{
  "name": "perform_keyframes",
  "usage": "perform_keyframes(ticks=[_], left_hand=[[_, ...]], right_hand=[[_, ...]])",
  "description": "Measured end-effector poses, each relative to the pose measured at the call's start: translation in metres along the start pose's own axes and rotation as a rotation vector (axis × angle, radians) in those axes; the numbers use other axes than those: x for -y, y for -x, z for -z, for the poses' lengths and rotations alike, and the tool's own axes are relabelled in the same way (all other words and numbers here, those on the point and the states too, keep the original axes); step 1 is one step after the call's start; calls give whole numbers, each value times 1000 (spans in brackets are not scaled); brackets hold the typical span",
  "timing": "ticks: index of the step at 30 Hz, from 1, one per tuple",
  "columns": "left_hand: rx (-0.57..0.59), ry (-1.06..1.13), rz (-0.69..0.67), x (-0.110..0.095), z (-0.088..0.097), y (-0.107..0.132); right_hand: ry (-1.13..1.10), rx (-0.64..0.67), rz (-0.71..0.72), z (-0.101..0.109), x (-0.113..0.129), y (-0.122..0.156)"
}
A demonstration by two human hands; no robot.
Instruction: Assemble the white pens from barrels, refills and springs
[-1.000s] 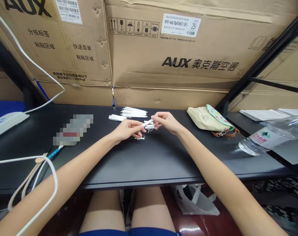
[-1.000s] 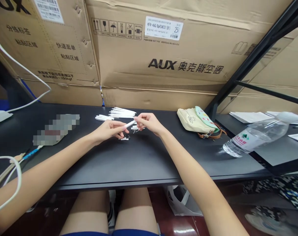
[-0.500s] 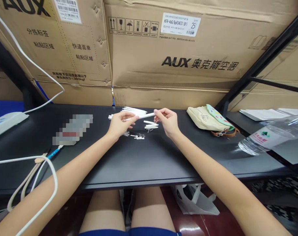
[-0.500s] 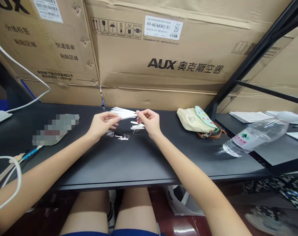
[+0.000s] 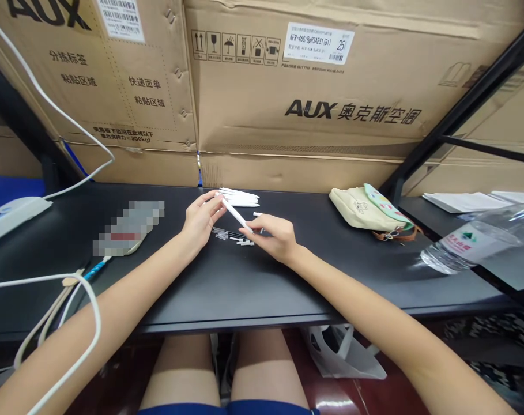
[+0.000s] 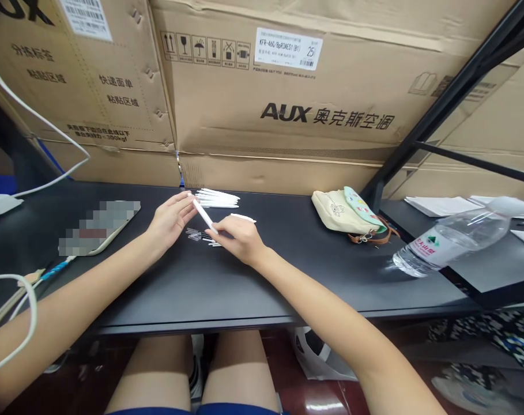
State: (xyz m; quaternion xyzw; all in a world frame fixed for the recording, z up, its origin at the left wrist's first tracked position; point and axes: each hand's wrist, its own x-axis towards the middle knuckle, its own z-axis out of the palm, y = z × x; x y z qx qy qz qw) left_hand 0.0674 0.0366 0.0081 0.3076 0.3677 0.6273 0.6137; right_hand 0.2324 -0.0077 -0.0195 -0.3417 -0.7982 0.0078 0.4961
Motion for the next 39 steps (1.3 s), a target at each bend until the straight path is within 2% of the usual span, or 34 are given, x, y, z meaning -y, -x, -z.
perform_keyframes(ticks=[9,20,26,30,34,36,39], left_hand=[[-12,0,-47,-1,-1,1],[-29,-3,-74,2,1,0],[-35,-31,-85,0,3,-1],[-60,-127,-102,-4,7,-1],[-183,-169,-175,-6,11,-5],[-225,-195,-204,-6,12,-8],[-184,-268,-265,-4,14,-9]], right_hand=[[-44,34,-107,-2,0,0],[-41,-5,-101,-4,2,2],[-79,-132,-214,-2,2,-1],[-243,-254,-446,6,-17,-8],[-339,-282,-581,13,-53,-15],[-373,-231,-618,12,-70,-18],[-364,-69,-669,6,-88,-24]])
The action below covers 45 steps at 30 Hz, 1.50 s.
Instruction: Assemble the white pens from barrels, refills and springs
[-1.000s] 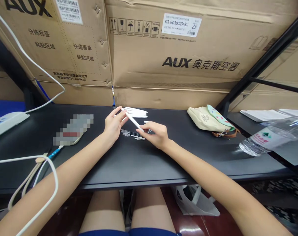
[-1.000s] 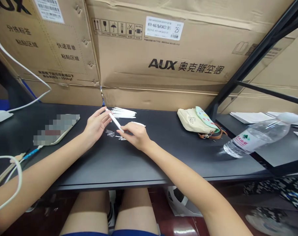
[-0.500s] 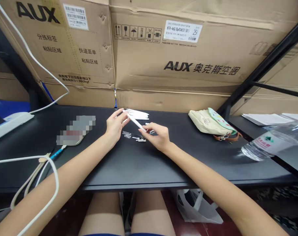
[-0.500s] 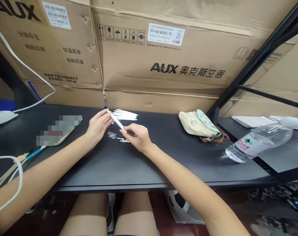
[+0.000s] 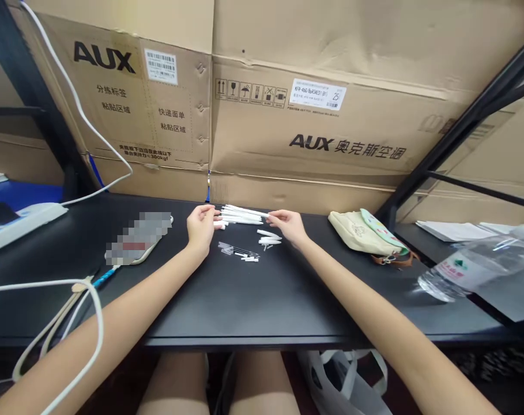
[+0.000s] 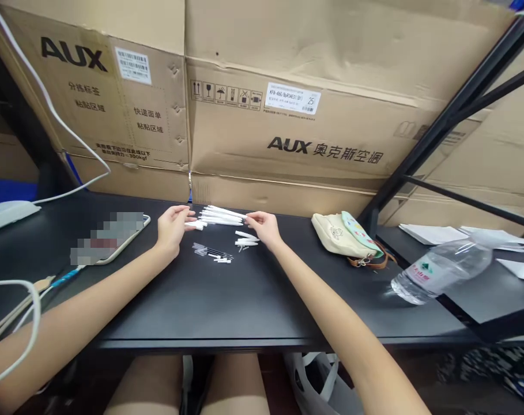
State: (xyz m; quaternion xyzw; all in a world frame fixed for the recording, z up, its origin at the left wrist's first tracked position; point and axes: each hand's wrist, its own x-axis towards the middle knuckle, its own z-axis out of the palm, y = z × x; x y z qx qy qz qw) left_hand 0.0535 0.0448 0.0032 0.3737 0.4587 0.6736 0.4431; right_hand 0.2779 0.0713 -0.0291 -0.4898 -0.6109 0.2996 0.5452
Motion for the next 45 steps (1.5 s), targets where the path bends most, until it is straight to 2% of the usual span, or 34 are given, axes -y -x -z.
perform_keyframes(ticks=[5,11,16,18,20,24,27,29,32,37,40,45], left_hand=[[98,-97,-101,5,1,0],[355,-406,-256,8,5,3],[367,-542,-397,4,5,0],[425,-627,-434,-1,6,-3],[538,-723,-457,-7,8,-6],[800,-853,-486,-12,17,-10],[965,-861,-418,-12,26,-10],[1022,-865,-365,-12,29,-7],[1063,-930,-350,-16,32,-2],[1050,-994,-360,-25,38,-7],[1054,-994,-364,-23,40,-11],[997,-1006,-381,-15,39,-10]], right_hand=[[122,77,41,-13,-7,-18],[263,85,127,-18,-2,-29],[310,-29,207,-10,13,-10],[328,-69,301,-9,21,7],[309,18,340,-9,28,27],[328,366,335,-10,41,58],[365,564,328,-7,46,66],[387,621,315,-4,49,67],[391,653,264,-3,52,66],[381,714,209,-5,54,68],[351,717,169,-5,55,69],[329,684,115,-3,54,67]])
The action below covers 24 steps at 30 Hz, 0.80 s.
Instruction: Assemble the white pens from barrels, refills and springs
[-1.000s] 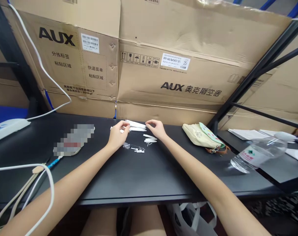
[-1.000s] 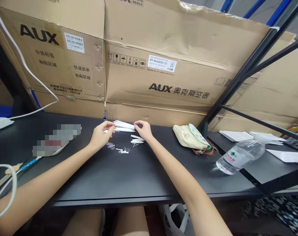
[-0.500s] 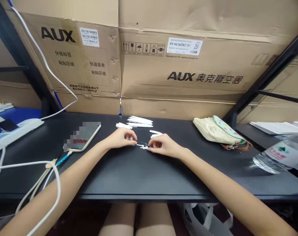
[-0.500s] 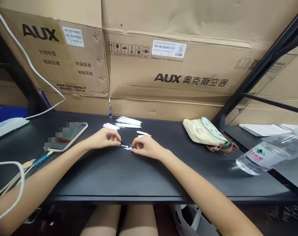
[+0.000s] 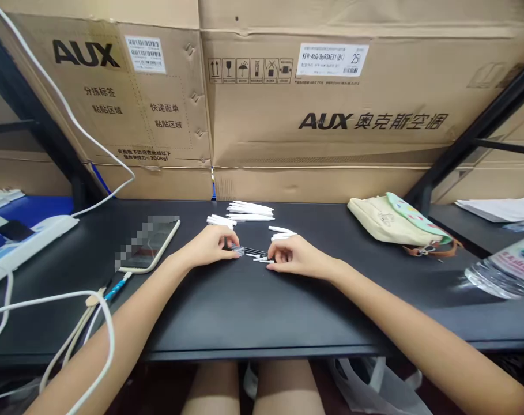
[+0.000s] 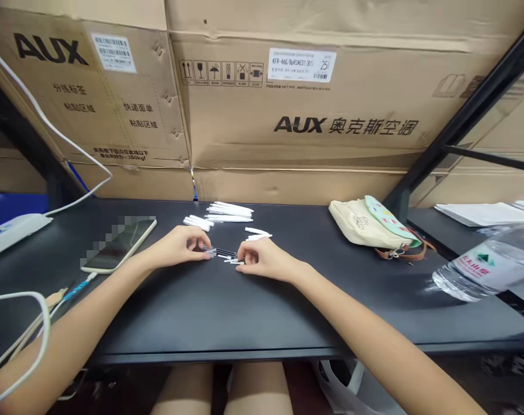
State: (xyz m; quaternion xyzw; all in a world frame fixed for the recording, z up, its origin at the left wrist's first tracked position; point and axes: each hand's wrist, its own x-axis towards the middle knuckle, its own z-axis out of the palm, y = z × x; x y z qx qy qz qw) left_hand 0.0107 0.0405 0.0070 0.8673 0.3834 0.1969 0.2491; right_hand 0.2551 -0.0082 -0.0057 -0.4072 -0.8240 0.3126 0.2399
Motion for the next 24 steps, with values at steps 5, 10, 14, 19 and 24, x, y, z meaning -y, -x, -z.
perform_keyframes(ticks=[5,10,14,19,24], left_hand=[[10,-25,9,-1,-1,-1],[31,-33,9,-3,1,-2],[12,-154,37,-8,4,2],[-385,-729,455,-10,15,12],[-149,-780,824,-5,23,16]], right_hand=[[14,27,-13,2,-1,0],[21,59,-39,3,1,1],[2,53,-51,2,1,2],[5,42,-27,0,-1,2],[3,58,-19,0,-4,1]])
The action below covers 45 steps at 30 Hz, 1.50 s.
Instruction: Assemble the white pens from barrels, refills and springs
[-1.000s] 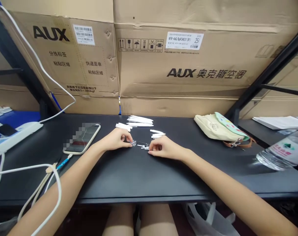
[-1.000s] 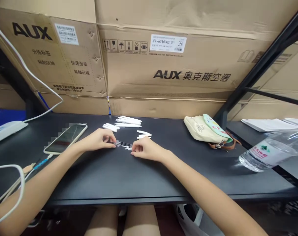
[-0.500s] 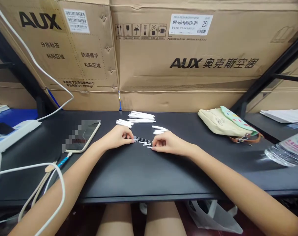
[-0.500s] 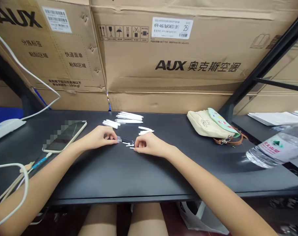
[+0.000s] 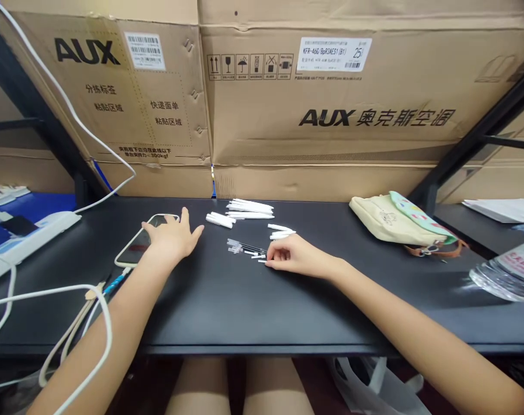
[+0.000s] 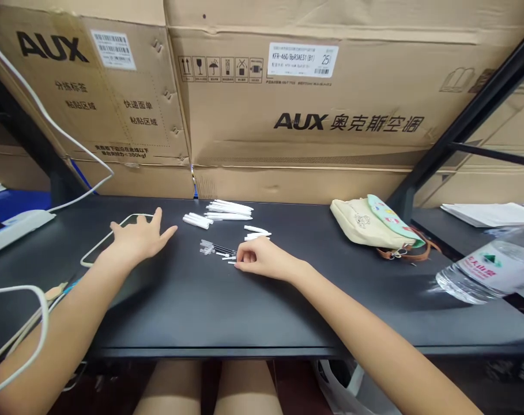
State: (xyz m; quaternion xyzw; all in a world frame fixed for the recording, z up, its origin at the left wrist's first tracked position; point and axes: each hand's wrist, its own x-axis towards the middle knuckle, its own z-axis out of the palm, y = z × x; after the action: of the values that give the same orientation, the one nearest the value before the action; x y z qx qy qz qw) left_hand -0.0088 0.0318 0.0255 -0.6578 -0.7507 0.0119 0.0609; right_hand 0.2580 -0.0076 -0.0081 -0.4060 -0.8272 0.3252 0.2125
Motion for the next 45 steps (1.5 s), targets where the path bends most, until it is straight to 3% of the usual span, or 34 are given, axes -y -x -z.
perform_keyframes(ticks=[3,5,7,9,19,24,27,30,32,37,45], left_hand=[[-234,17,-127,-9,2,5],[-321,150,-393,-18,4,12],[-210,322,-699,-27,5,19],[-97,390,-827,-33,3,23],[3,447,-794,-35,-8,18],[-28,693,-789,-38,-7,18],[120,919,-774,-43,-7,23],[357,1086,-748,-48,-9,28],[425,1157,-748,-50,-10,29],[433,1228,-754,-51,-11,27],[426,1226,-764,-49,-8,27]], right_hand=[[0,-8,10,0,-1,0],[-1,-10,13,0,-1,-1],[1,-4,12,0,0,-1],[5,-1,10,1,1,-1],[38,-9,24,1,1,0],[34,-236,95,5,11,2],[-70,-366,84,6,14,3],[-182,-396,70,1,12,3],[-197,-408,86,-2,11,2],[-141,-419,131,-6,12,2],[-229,-437,148,-3,10,2]])
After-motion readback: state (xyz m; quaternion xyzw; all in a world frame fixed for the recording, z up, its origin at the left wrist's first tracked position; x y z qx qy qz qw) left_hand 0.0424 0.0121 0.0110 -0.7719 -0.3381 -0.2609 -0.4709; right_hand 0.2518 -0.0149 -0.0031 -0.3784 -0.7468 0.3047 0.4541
